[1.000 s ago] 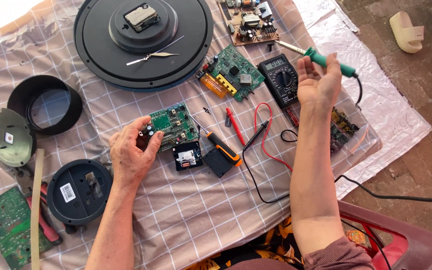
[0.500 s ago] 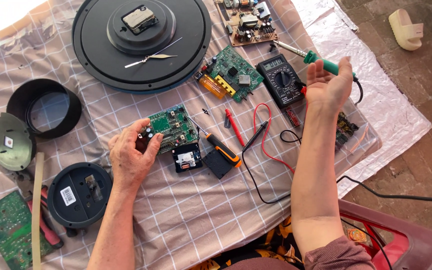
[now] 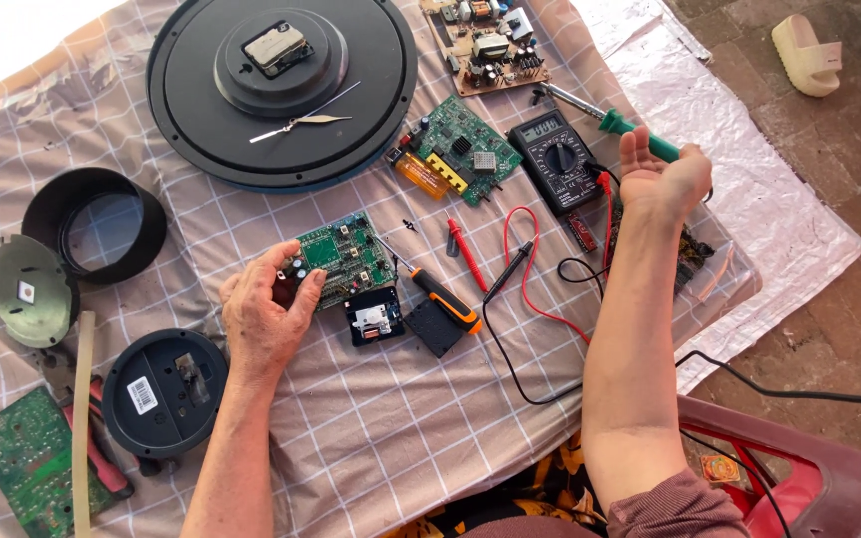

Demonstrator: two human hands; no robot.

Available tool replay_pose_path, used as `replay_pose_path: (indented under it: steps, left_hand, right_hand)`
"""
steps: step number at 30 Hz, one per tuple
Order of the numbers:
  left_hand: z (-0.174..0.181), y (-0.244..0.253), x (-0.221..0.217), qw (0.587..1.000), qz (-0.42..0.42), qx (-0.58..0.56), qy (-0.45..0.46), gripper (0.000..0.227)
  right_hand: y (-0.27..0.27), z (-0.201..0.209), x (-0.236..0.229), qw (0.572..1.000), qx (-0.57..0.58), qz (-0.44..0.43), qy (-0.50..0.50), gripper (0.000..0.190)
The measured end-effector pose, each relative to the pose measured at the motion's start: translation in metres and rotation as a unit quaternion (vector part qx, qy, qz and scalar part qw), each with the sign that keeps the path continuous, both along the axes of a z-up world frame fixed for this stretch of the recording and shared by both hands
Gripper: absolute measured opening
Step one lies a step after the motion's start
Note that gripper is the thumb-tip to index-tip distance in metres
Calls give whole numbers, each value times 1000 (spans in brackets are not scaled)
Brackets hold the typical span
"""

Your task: The person uses a multimeter to test a circuit board, then assembles a clock mechanism by inserting a motor into a black housing. They attach the clock face and install the hands, using a screwdriver to secure the components and a multimeter to verify the assembly.

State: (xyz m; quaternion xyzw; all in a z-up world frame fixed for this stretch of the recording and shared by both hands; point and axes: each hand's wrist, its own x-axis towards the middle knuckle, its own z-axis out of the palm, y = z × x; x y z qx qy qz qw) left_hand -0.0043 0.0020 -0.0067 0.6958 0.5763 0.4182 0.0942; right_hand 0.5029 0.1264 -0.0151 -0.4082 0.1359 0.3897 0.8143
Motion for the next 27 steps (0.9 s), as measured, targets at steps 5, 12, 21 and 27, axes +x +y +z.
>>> replay_pose_path:
  steps: [5,12,21,27]
  left_hand:
    - [-1,1,0,1000,2,-1,-2,44]
    - [0,1,0,1000,2,-5,-2,44]
    - [3,0,1,1000,-1,-7,-3,44]
    - [4,-1,2,1000,0,-5,-3,45]
  right_hand:
    - [-4,-1,0,1000,-7,1,2,40]
    - [-7,5,-5,998,21,51,42,47]
    - [-12,21,-11,975,67,170,126,76]
    - [-21,43,-30,972,-19,87,-218,13]
